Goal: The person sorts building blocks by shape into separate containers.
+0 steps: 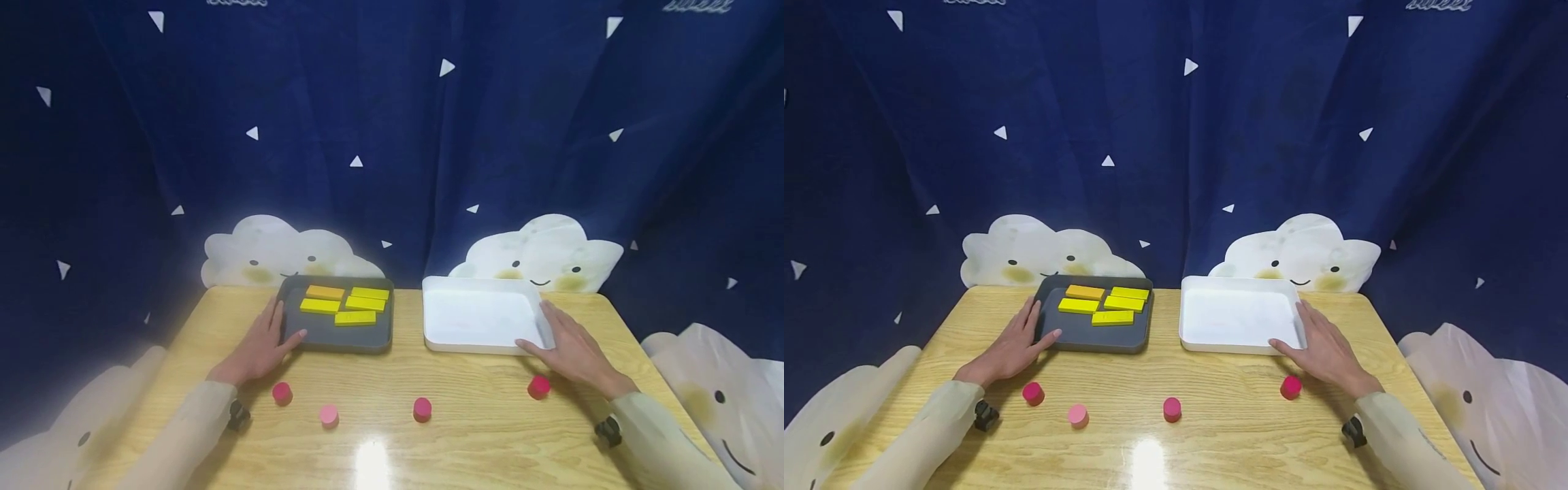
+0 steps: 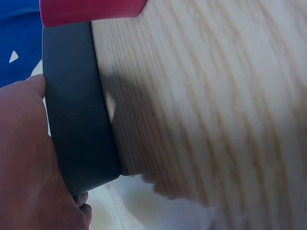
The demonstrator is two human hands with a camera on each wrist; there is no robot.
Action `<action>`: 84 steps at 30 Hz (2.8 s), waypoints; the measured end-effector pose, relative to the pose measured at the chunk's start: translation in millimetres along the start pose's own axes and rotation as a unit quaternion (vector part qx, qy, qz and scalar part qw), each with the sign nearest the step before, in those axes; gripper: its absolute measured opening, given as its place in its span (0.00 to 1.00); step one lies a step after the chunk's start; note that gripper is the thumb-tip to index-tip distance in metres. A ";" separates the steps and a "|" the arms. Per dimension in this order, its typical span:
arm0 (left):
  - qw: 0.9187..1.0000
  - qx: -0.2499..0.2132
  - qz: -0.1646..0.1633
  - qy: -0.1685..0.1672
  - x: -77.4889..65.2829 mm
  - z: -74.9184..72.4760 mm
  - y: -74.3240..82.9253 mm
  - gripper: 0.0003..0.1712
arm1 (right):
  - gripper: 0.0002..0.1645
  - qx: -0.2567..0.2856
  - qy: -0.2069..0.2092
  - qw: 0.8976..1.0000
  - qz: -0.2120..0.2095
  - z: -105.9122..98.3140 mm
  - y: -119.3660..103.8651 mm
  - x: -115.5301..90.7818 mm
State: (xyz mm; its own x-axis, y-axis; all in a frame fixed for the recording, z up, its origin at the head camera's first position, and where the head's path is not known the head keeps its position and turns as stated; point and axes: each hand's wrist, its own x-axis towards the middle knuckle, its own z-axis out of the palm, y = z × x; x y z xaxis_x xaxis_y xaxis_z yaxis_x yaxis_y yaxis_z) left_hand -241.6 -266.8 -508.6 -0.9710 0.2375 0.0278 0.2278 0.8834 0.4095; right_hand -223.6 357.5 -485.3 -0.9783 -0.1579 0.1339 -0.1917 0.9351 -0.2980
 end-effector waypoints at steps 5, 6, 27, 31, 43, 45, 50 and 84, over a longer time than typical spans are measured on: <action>1.000 -0.001 0.003 0.006 -0.7 -1.7 2.2 0.61 | 0.75 0.017 -0.032 0.999 0.017 3.2 5.6 4.6; 1.000 -0.002 0.002 0.006 -0.8 -1.7 2.3 0.61 | 0.76 0.021 -0.040 0.999 0.021 3.9 6.0 5.3; 1.000 0.003 0.013 0.000 0.2 -8.9 3.8 0.62 | 0.77 0.054 -0.073 0.995 0.035 21.0 10.0 14.1; 1.000 0.003 0.011 -0.003 0.6 -10.6 0.8 0.63 | 0.77 0.051 -0.073 0.996 0.031 22.1 7.7 14.9; 1.000 0.019 0.022 0.010 0.2 -21.9 14.9 0.60 | 0.75 0.053 -0.072 0.996 0.032 18.4 8.6 11.2; 0.999 0.012 0.027 0.018 -2.6 -25.0 20.2 0.58 | 0.75 0.054 -0.070 0.996 0.032 18.9 8.4 10.7; 0.997 0.008 0.063 0.053 -12.5 -28.8 35.5 0.45 | 0.76 0.060 -0.069 0.995 0.031 19.1 9.0 10.2; 0.985 0.105 0.116 0.070 -97.6 -15.9 57.1 0.20 | 0.75 0.056 -0.079 0.995 0.036 18.8 11.8 12.5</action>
State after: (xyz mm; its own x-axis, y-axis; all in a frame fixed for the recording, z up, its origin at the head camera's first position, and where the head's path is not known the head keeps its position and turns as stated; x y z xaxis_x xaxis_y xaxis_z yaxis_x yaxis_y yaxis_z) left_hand -135.0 -246.0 -473.5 -0.8879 0.3984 0.2300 0.4412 0.8790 0.1806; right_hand -239.5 360.6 -505.0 -0.9882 -0.1485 -0.0387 -0.1202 0.9060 -0.4059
